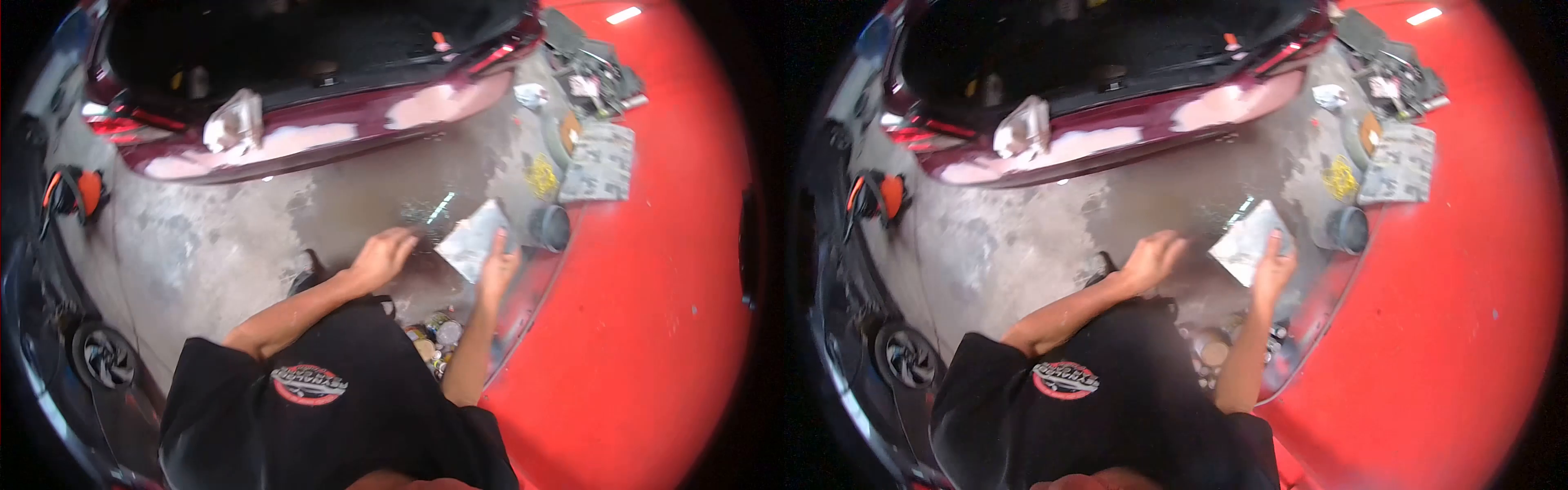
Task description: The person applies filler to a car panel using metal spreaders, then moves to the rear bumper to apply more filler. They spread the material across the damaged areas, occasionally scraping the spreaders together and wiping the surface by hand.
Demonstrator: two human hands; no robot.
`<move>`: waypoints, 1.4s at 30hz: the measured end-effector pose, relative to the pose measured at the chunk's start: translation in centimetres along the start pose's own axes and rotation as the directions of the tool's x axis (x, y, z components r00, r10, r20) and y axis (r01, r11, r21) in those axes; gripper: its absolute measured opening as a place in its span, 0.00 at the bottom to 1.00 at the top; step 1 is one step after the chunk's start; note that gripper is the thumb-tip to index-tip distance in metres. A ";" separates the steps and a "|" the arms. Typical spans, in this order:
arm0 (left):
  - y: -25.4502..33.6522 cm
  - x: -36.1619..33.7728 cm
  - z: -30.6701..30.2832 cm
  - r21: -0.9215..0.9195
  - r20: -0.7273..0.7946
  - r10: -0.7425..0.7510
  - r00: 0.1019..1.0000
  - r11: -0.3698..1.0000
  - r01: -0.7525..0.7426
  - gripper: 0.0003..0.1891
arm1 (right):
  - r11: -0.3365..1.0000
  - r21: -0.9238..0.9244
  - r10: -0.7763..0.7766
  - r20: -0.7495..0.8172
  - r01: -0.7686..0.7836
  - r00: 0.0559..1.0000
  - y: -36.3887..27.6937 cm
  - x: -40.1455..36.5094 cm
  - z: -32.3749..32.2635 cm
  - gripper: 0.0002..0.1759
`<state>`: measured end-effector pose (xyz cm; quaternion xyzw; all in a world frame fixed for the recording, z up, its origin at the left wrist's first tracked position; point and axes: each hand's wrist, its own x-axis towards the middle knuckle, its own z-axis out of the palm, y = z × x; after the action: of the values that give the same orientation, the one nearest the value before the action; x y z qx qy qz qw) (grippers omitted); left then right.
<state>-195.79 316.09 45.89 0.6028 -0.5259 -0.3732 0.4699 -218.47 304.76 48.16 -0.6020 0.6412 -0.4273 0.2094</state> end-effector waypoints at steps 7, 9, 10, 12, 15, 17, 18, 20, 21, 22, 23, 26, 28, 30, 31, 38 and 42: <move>-1.1 -0.2 0.0 -0.043 0.164 0.218 0.962 0.976 -0.214 0.15 | 0.697 0.283 0.436 0.563 -0.659 0.702 0.4 -3.3 -0.2 0.24; -2.7 1.3 0.0 0.073 0.126 0.191 0.973 0.977 -0.201 0.15 | 0.755 0.144 0.438 0.615 -0.639 0.656 0.7 -5.6 -1.6 0.20; -4.3 1.7 0.3 0.071 0.141 0.127 0.982 0.988 -0.138 0.16 | 0.778 0.112 0.433 0.617 -0.619 0.657 1.2 -6.5 -2.6 0.18; -7.1 2.2 1.1 -0.056 0.125 -0.304 0.945 0.948 0.312 0.15 | 0.882 0.062 0.376 0.506 -0.467 0.776 -0.5 -7.7 -3.8 0.15; -6.7 2.7 2.9 -0.612 0.407 -0.701 0.586 0.267 0.745 0.14 | 0.998 -0.048 -0.017 0.249 0.030 0.968 -5.1 -8.4 -5.5 0.11; -7.0 2.0 4.0 -0.590 0.741 -0.558 0.373 -0.278 0.758 0.13 | 0.828 -0.205 -0.434 0.354 0.521 0.829 -5.6 -10.0 -4.6 0.10; -8.0 1.3 5.3 -0.456 0.887 -0.296 0.356 -0.428 0.781 0.14 | 0.645 -0.261 -0.587 0.432 0.718 0.684 -5.5 -10.2 -4.4 0.10; -9.6 -0.3 7.2 -0.066 0.915 0.285 0.286 -0.593 0.802 0.14 | 0.788 -0.254 -0.453 0.378 0.561 0.807 -1.4 -9.0 -2.4 0.10; -8.8 -0.4 6.7 -0.063 0.893 0.364 0.264 -0.480 0.875 0.12 | 0.847 -0.242 -0.378 0.351 0.473 0.856 0.7 -9.0 -1.9 0.10; -8.4 -0.4 6.2 -0.290 0.950 0.062 0.306 -0.188 0.938 0.13 | 0.888 -0.293 -0.266 0.300 0.354 0.916 1.9 -8.8 -2.8 0.10; -8.2 -0.5 5.4 -0.401 0.877 -0.210 0.433 0.181 0.898 0.14 | 0.913 -0.331 -0.160 0.244 0.237 0.957 3.1 -8.2 -4.1 0.10; -5.6 0.9 2.4 -0.394 0.577 -0.459 0.675 0.568 0.723 0.24 | 0.941 -0.284 -0.119 0.230 0.183 0.966 1.7 -8.3 -5.8 0.11; -2.5 2.0 0.2 -0.460 0.557 -0.418 0.718 0.564 0.686 0.33 | 0.934 -0.192 -0.249 0.256 0.302 0.934 -0.7 -9.1 -4.4 0.13; -0.7 2.1 0.9 -0.669 0.592 -0.259 0.763 0.370 0.645 0.36 | 0.972 0.042 -0.231 0.310 0.230 0.922 -4.4 -10.1 -1.9 0.18; -0.6 2.3 1.8 -0.658 0.584 -0.247 0.773 0.414 0.629 0.38 | 0.966 0.068 -0.258 0.307 0.249 0.916 -5.2 -11.1 -0.5 0.20; 0.4 1.6 4.3 -0.752 0.267 -0.143 0.953 0.587 0.299 0.45 | 0.928 0.272 -0.319 0.227 0.255 0.920 -5.3 -9.2 1.2 0.20; 3.1 3.3 2.1 -0.740 0.212 -0.018 0.977 0.651 0.173 0.43 | 0.925 0.274 -0.346 0.323 0.263 0.881 -8.0 -13.2 -0.3 0.16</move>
<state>-198.05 312.50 48.40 0.3429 -0.3325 -0.6362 0.6059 -211.50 318.13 51.50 -0.7374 0.4357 -0.4045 0.3207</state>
